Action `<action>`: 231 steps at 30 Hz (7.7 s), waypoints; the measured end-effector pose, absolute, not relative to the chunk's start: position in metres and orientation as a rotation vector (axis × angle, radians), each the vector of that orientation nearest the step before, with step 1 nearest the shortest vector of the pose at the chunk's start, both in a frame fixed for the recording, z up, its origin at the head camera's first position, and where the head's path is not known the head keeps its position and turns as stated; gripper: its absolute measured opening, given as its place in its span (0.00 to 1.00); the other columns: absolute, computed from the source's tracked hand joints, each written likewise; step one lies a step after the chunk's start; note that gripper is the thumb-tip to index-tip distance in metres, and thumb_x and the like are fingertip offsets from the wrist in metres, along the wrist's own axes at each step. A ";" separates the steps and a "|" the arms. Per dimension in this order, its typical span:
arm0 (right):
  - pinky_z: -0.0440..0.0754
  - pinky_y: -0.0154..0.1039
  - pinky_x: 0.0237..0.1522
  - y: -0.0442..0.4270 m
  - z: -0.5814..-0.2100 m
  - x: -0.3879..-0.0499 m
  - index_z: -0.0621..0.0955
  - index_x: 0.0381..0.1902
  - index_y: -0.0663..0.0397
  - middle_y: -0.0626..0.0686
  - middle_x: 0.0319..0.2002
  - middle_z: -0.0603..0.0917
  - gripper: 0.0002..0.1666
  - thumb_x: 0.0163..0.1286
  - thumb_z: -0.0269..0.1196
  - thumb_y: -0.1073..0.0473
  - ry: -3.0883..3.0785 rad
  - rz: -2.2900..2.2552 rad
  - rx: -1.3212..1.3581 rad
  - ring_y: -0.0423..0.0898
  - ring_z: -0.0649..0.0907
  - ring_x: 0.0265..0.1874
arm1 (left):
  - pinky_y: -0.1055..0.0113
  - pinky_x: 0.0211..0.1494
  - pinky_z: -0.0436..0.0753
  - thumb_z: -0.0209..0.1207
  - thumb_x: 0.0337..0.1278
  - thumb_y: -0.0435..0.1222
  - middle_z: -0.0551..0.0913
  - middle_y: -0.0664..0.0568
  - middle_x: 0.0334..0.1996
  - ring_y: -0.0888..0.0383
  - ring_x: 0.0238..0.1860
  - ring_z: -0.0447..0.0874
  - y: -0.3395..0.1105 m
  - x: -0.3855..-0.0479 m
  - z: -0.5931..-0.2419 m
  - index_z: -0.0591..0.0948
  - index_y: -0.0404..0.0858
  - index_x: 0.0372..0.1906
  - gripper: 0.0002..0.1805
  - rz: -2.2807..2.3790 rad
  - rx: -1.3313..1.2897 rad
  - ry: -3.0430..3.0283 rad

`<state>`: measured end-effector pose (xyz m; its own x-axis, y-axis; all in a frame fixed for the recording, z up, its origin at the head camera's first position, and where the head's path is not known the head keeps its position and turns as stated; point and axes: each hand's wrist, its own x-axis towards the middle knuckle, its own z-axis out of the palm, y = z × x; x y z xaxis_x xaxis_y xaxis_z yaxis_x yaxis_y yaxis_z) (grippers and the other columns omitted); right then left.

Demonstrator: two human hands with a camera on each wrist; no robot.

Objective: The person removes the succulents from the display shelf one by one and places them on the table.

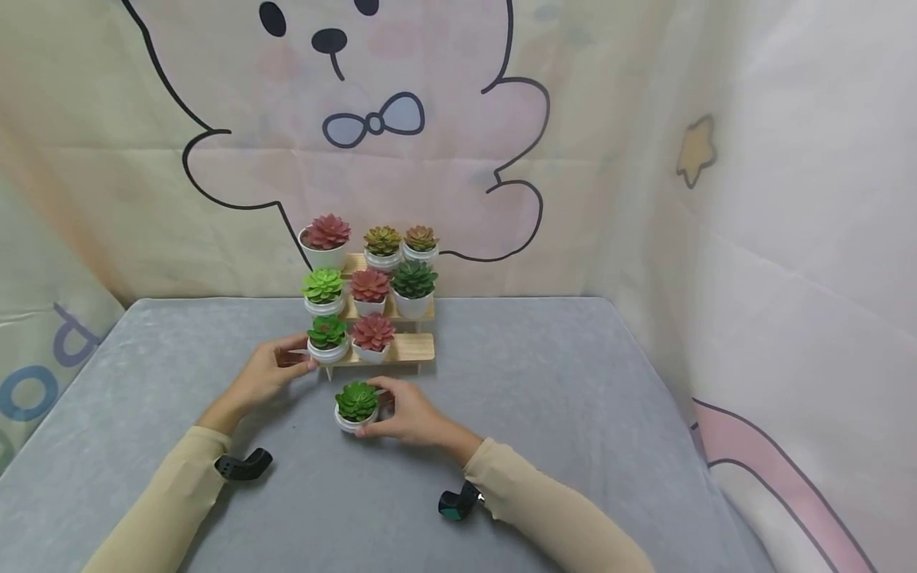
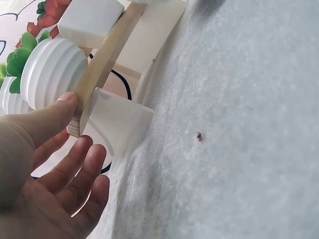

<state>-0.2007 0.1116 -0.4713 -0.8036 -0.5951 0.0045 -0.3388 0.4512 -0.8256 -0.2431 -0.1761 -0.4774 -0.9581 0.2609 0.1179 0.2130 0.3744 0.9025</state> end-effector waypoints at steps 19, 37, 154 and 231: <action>0.80 0.31 0.47 0.084 -0.472 -0.210 0.75 0.68 0.56 0.53 0.57 0.83 0.40 0.60 0.76 0.55 2.372 -1.239 -0.760 0.39 0.81 0.49 | 0.79 0.47 0.80 0.64 0.64 0.30 0.79 0.27 0.61 0.44 0.52 0.85 -0.176 -0.242 -0.475 0.68 0.23 0.70 0.33 1.683 0.466 2.564; 0.79 0.33 0.55 0.075 -0.477 -0.208 0.75 0.68 0.53 0.51 0.58 0.82 0.40 0.60 0.76 0.54 2.360 -1.206 -0.799 0.38 0.79 0.53 | 0.80 0.49 0.79 0.64 0.65 0.30 0.77 0.26 0.62 0.36 0.55 0.84 -0.175 -0.240 -0.474 0.67 0.22 0.71 0.33 1.686 0.468 2.561; 0.87 0.46 0.50 0.136 -0.444 -0.246 0.75 0.66 0.68 0.68 0.55 0.84 0.34 0.61 0.71 0.70 2.408 -1.764 -0.691 0.53 0.85 0.47 | 0.76 0.48 0.81 0.64 0.65 0.32 0.78 0.28 0.62 0.40 0.54 0.85 -0.177 -0.243 -0.480 0.68 0.24 0.71 0.33 1.637 0.443 2.590; 0.83 0.38 0.58 0.160 -0.484 -0.223 0.73 0.69 0.63 0.63 0.61 0.82 0.37 0.63 0.72 0.65 2.156 -1.436 -0.913 0.48 0.83 0.57 | 0.78 0.48 0.81 0.65 0.64 0.31 0.79 0.29 0.61 0.39 0.54 0.85 -0.178 -0.245 -0.480 0.68 0.25 0.71 0.33 1.656 0.448 2.585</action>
<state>-0.2230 0.1604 -0.4840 -0.7106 -0.7028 0.0325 -0.3010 0.2620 -0.9169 -0.2451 -0.1775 -0.4800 -0.9575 0.2615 0.1219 0.2201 0.3887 0.8947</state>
